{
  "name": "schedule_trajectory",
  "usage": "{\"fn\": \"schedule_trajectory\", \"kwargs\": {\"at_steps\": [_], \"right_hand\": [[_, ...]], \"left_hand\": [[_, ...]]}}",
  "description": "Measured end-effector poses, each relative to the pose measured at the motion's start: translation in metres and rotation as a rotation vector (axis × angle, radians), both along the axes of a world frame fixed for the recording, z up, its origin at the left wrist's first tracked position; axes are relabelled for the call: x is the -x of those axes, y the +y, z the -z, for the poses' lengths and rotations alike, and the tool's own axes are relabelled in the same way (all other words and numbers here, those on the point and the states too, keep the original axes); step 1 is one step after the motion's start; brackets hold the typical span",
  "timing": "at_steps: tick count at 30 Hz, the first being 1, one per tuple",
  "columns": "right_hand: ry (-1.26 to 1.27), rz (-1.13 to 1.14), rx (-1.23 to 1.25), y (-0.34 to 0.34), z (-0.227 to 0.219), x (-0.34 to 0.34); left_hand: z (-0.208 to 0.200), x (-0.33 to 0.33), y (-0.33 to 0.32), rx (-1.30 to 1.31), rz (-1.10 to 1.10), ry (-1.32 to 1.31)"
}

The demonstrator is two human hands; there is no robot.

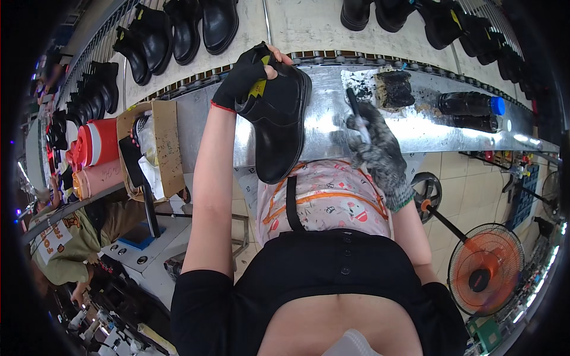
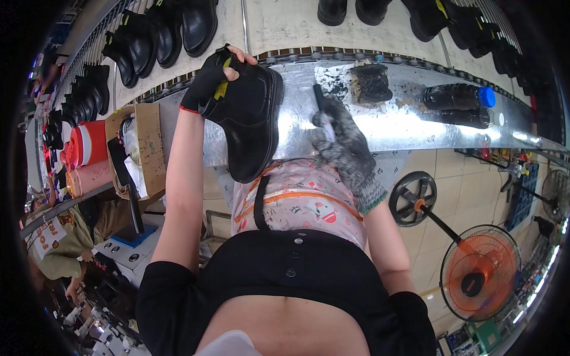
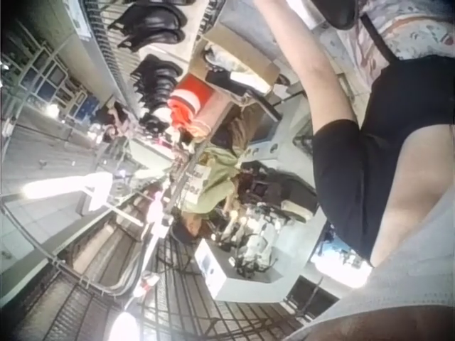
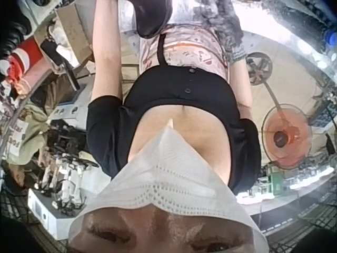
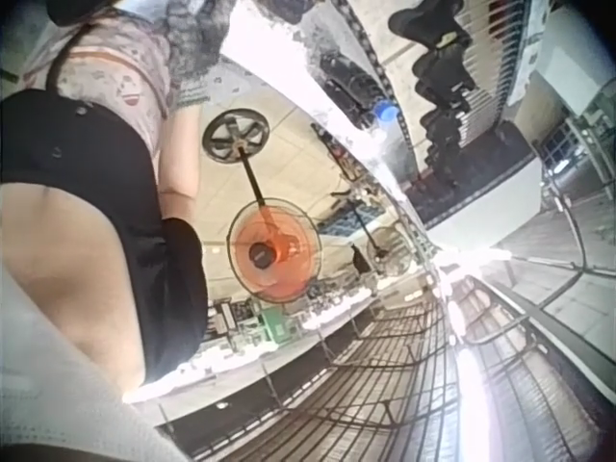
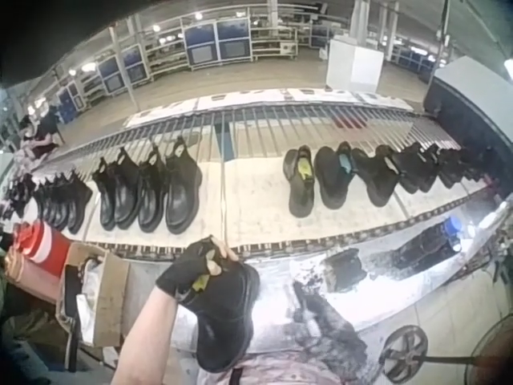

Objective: Applying black adhesive to the seams of black boots using a brush.

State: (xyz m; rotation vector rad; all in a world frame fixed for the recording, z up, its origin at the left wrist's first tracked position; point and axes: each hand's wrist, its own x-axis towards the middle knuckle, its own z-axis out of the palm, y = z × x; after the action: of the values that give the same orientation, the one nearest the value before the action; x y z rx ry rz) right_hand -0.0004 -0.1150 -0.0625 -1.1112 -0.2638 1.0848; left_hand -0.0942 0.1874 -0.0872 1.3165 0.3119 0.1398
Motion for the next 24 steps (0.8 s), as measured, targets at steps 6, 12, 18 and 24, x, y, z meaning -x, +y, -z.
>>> {"fn": "schedule_trajectory", "kwargs": {"at_steps": [6,12,18,24], "right_hand": [[-1.191,-0.272,0.163,0.026,0.023,-0.01],[-1.176,-0.377,0.133,0.036,0.032,-0.01],[-1.185,-0.373,0.15,0.041,0.032,-0.008],[-1.182,-0.433,0.179,0.044,0.031,-0.01]], "left_hand": [[-0.001,-0.001,0.001,-0.038,0.015,0.018],[-0.001,-0.002,0.001,-0.063,0.024,-0.001],[0.0,-0.002,0.001,-0.048,0.034,-0.019],[0.0,-0.003,0.001,-0.033,0.044,-0.026]]}}
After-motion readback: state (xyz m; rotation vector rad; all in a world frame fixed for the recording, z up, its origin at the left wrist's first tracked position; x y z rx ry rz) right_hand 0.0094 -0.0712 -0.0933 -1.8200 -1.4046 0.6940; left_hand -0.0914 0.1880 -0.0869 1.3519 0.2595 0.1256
